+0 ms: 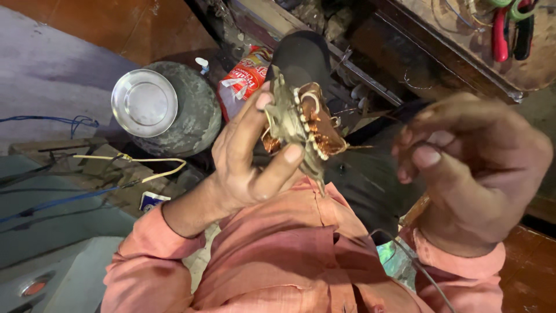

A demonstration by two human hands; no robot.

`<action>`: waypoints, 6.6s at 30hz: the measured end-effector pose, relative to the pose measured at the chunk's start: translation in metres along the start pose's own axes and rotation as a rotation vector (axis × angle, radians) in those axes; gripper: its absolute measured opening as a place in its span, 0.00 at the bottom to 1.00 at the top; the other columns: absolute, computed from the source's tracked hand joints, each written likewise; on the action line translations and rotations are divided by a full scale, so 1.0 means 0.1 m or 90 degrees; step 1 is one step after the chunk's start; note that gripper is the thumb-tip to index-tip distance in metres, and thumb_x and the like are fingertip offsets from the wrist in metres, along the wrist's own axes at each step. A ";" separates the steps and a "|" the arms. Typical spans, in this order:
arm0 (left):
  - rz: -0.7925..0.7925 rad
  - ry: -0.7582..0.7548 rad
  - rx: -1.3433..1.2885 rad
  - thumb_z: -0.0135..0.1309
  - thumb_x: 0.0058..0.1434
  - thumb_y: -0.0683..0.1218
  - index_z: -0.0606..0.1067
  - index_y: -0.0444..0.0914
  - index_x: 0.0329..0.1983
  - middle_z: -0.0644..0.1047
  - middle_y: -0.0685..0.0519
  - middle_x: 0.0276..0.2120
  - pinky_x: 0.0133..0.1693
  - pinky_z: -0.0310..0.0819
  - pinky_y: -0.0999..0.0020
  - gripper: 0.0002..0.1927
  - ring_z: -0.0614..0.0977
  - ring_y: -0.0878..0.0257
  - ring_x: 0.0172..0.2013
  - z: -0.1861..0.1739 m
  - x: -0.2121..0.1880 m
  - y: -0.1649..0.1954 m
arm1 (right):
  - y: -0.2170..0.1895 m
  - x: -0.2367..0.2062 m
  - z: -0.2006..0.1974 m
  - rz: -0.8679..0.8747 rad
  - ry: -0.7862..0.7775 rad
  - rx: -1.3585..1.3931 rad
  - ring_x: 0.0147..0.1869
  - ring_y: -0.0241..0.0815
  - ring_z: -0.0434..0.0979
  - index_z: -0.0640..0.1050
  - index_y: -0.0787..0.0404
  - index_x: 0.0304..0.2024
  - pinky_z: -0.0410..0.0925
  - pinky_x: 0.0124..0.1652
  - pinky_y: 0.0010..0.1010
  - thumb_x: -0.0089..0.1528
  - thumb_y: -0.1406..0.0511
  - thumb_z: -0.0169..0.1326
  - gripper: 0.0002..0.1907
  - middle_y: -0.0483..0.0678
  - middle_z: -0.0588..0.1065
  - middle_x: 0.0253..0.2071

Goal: The person sits on the floor and works on a motor stator, stripping and twisting blue wires, then connecting them to the copper windings. They repeatedly adjust and inspect the connections on the stator.

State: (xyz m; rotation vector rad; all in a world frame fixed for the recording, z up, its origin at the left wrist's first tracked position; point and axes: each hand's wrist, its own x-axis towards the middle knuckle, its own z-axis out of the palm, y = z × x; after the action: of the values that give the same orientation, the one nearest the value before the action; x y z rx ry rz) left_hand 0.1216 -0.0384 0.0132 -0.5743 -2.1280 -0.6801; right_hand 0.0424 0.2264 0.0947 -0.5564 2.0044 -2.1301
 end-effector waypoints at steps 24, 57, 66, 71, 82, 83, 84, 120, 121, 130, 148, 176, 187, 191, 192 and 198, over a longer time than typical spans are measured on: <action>-0.111 0.010 -0.278 0.52 0.65 0.44 0.52 0.35 0.75 0.62 0.24 0.66 0.67 0.70 0.46 0.37 0.74 0.34 0.64 0.09 -0.13 -0.01 | 0.06 -0.20 0.23 -0.175 -0.079 -0.322 0.33 0.36 0.78 0.81 0.70 0.38 0.69 0.30 0.21 0.56 0.72 0.66 0.09 0.56 0.79 0.36; -0.033 0.039 -0.028 0.78 0.62 0.41 0.56 0.44 0.73 0.54 0.31 0.70 0.61 0.79 0.45 0.47 0.72 0.31 0.65 0.21 -0.13 -0.02 | 0.08 -0.10 0.39 -0.079 -0.115 -0.244 0.24 0.28 0.70 0.81 0.70 0.43 0.58 0.25 0.20 0.60 0.72 0.65 0.10 0.48 0.78 0.31; -0.039 0.030 0.028 0.80 0.62 0.46 0.57 0.44 0.73 0.58 0.29 0.67 0.60 0.80 0.44 0.47 0.74 0.31 0.62 0.20 -0.15 -0.06 | 0.11 -0.07 0.49 -0.213 -0.032 -0.329 0.27 0.33 0.70 0.78 0.74 0.43 0.61 0.26 0.23 0.60 0.75 0.64 0.11 0.54 0.77 0.32; -0.058 0.039 0.019 0.81 0.60 0.45 0.58 0.44 0.70 0.59 0.31 0.66 0.60 0.81 0.45 0.47 0.73 0.33 0.63 0.22 -0.17 -0.07 | 0.16 -0.04 0.47 -0.194 -0.008 -0.313 0.28 0.34 0.72 0.79 0.73 0.44 0.63 0.27 0.23 0.64 0.74 0.61 0.07 0.51 0.76 0.28; -0.023 0.047 0.014 0.78 0.62 0.46 0.62 0.43 0.69 0.61 0.34 0.63 0.60 0.80 0.40 0.41 0.75 0.32 0.61 0.23 -0.09 -0.10 | -0.03 0.11 0.23 -0.117 0.008 -0.342 0.24 0.33 0.73 0.81 0.71 0.41 0.59 0.23 0.19 0.66 0.71 0.61 0.06 0.52 0.78 0.28; -0.024 0.048 0.014 0.78 0.63 0.46 0.62 0.43 0.69 0.61 0.34 0.63 0.61 0.80 0.40 0.41 0.74 0.32 0.61 0.23 -0.08 -0.09 | -0.04 0.10 0.20 -0.117 0.008 -0.355 0.24 0.33 0.73 0.81 0.72 0.40 0.58 0.24 0.19 0.65 0.71 0.62 0.06 0.52 0.78 0.28; -0.024 0.051 0.017 0.78 0.62 0.47 0.63 0.43 0.68 0.61 0.34 0.63 0.60 0.80 0.39 0.40 0.75 0.32 0.61 0.23 -0.07 -0.09 | -0.06 0.06 0.18 -0.125 -0.001 -0.357 0.24 0.33 0.72 0.81 0.72 0.40 0.58 0.25 0.19 0.66 0.71 0.62 0.06 0.53 0.78 0.29; -0.226 -0.207 -0.687 0.80 0.50 0.51 0.56 0.37 0.76 0.59 0.40 0.72 0.72 0.59 0.61 0.58 0.65 0.51 0.73 0.04 -0.10 -0.09 | -0.26 0.44 0.25 -0.217 -0.343 -0.350 0.58 0.49 0.78 0.81 0.65 0.41 0.70 0.56 0.38 0.58 0.70 0.63 0.09 0.54 0.76 0.52; -0.242 -0.226 -0.734 0.80 0.49 0.50 0.55 0.36 0.77 0.60 0.41 0.72 0.73 0.58 0.61 0.59 0.65 0.52 0.73 0.04 -0.11 -0.09 | -0.26 0.50 0.25 -0.197 -0.365 -0.308 0.60 0.48 0.77 0.81 0.65 0.42 0.70 0.57 0.37 0.58 0.71 0.62 0.09 0.54 0.76 0.53; -0.358 -0.285 -1.041 0.81 0.45 0.49 0.55 0.31 0.78 0.62 0.46 0.73 0.70 0.62 0.66 0.63 0.69 0.60 0.68 0.10 -0.32 -0.15 | -0.24 0.57 0.21 -0.065 -0.433 -0.251 0.61 0.47 0.78 0.82 0.65 0.41 0.71 0.57 0.35 0.58 0.73 0.60 0.08 0.53 0.76 0.55; -0.443 -0.346 -1.298 0.80 0.48 0.44 0.56 0.27 0.73 0.72 0.43 0.65 0.66 0.73 0.63 0.57 0.78 0.60 0.62 0.25 -0.43 -0.20 | 0.01 0.51 0.26 -0.056 -0.460 -0.111 0.63 0.49 0.76 0.83 0.66 0.36 0.70 0.61 0.38 0.56 0.71 0.63 0.06 0.56 0.75 0.58; -0.617 -0.308 -1.327 0.83 0.38 0.53 0.52 0.26 0.79 0.71 0.37 0.65 0.70 0.66 0.60 0.72 0.75 0.52 0.65 0.22 -0.36 -0.28 | 0.10 0.26 -0.07 0.080 -0.154 -0.085 0.59 0.47 0.79 0.80 0.68 0.35 0.72 0.59 0.36 0.56 0.72 0.62 0.05 0.57 0.78 0.52; -0.923 -0.212 -1.229 0.80 0.37 0.59 0.53 0.22 0.73 0.71 0.32 0.60 0.68 0.67 0.54 0.71 0.75 0.45 0.62 0.05 -0.03 0.01 | 0.21 0.08 -0.25 0.008 -0.078 -0.061 0.53 0.46 0.80 0.79 0.68 0.37 0.73 0.57 0.35 0.60 0.70 0.62 0.06 0.56 0.79 0.43; -0.859 -0.210 -1.277 0.79 0.35 0.61 0.54 0.21 0.75 0.71 0.33 0.60 0.70 0.67 0.52 0.72 0.76 0.48 0.59 0.21 0.01 -0.02 | 0.31 0.08 -0.25 0.003 -0.044 0.029 0.53 0.45 0.80 0.80 0.68 0.38 0.72 0.57 0.35 0.62 0.68 0.64 0.07 0.54 0.79 0.43; -0.793 -0.207 -1.357 0.78 0.33 0.61 0.54 0.23 0.74 0.71 0.35 0.61 0.68 0.68 0.52 0.72 0.76 0.48 0.60 0.32 -0.03 -0.07 | 0.33 0.08 -0.24 0.006 -0.029 0.056 0.53 0.45 0.80 0.80 0.68 0.38 0.72 0.57 0.35 0.63 0.68 0.64 0.08 0.54 0.79 0.42; -0.802 -0.182 -1.421 0.79 0.31 0.65 0.54 0.22 0.75 0.71 0.34 0.61 0.65 0.70 0.55 0.76 0.77 0.48 0.59 0.48 -0.53 -0.20 | 0.35 0.21 -0.20 0.076 0.021 0.142 0.49 0.43 0.80 0.81 0.66 0.45 0.73 0.53 0.33 0.62 0.64 0.62 0.13 0.54 0.80 0.46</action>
State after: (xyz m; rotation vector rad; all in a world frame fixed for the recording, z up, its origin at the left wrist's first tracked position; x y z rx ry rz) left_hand 0.1123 -0.0314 -0.0598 -0.1312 -0.6246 -3.6819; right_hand 0.0105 0.2345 0.0628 -0.3586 1.7360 -2.2619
